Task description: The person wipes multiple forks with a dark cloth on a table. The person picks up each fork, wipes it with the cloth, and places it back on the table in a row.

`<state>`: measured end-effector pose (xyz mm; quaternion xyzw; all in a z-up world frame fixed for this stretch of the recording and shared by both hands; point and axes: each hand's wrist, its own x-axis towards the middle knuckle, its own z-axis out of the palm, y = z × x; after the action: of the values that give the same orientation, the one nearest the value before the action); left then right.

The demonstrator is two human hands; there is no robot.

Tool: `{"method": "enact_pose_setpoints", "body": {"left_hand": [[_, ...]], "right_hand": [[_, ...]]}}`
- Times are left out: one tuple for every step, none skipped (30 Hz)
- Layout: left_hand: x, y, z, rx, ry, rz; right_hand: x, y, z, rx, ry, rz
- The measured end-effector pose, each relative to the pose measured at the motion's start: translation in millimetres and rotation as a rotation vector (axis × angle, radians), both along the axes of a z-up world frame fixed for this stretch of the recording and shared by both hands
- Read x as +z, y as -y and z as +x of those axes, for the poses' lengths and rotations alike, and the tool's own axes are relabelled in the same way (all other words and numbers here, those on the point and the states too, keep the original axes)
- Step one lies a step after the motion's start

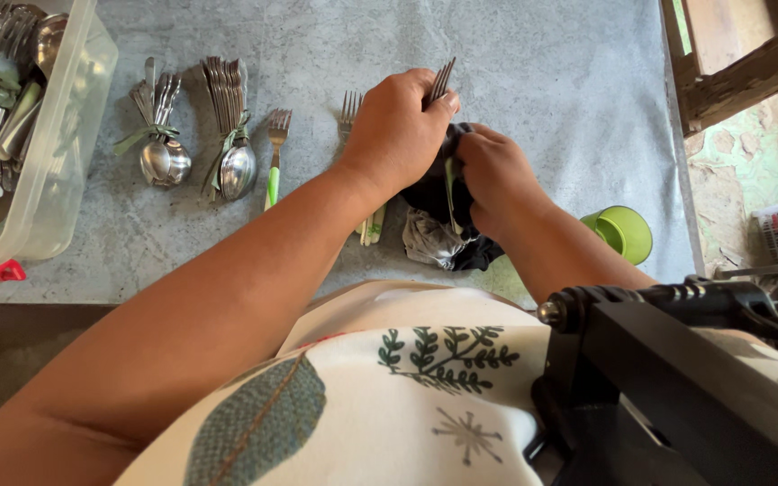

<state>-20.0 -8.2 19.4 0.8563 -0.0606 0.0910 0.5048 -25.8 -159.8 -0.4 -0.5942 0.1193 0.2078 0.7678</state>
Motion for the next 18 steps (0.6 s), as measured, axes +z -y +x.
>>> {"method": "enact_pose_setpoints", "body": {"left_hand": [[0, -1, 0, 0.007, 0.044, -0.012], [0, -2, 2, 0.015, 0.088, -0.024], [-1, -4, 4, 0.024, 0.13, -0.039], [0, -8, 6, 0.041, 0.133, -0.02], [1, -16, 8, 0.052, 0.133, 0.003], [2, -24, 10, 0.064, 0.134, 0.026], [3, -31, 10, 0.07, 0.135, -0.01], [6, -40, 11, 0.076, 0.136, -0.046], [8, -48, 11, 0.08, 0.137, -0.083], [12, -56, 11, 0.091, 0.12, -0.131], [16, -64, 12, 0.099, 0.104, -0.177], [19, -69, 12, 0.107, 0.087, -0.223], [21, -72, 12, 0.116, 0.052, -0.294], [22, -76, 11, 0.126, 0.018, -0.365], [23, -78, 11, 0.134, -0.017, -0.435], [22, -78, 12, 0.138, -0.042, -0.473], [20, -77, 14, 0.145, -0.069, -0.512], [17, -76, 15, 0.152, -0.096, -0.551]], "right_hand": [[-3, 4, 3, -0.046, -0.048, 0.013], [-7, 8, 7, -0.091, -0.096, 0.025], [-10, 14, 10, -0.135, -0.146, 0.035], [-13, 20, 14, -0.157, -0.13, 0.12], [-16, 26, 18, -0.184, -0.116, 0.211], [-18, 33, 21, -0.211, -0.102, 0.302], [-18, 43, 23, -0.246, -0.061, 0.32], [-17, 52, 25, -0.281, -0.019, 0.337], [-17, 58, 25, -0.316, 0.025, 0.354], [-17, 63, 25, -0.291, 0.039, 0.417], [-15, 70, 25, -0.27, 0.055, 0.482], [-14, 74, 24, -0.248, 0.072, 0.547], [-14, 76, 22, -0.221, 0.065, 0.601], [-14, 78, 20, -0.194, 0.059, 0.655], [-15, 77, 18, -0.168, 0.054, 0.71], [-17, 73, 16, -0.189, 0.062, 0.679], [-21, 65, 14, -0.209, 0.068, 0.648], [-25, 56, 11, -0.229, 0.073, 0.617]]}}
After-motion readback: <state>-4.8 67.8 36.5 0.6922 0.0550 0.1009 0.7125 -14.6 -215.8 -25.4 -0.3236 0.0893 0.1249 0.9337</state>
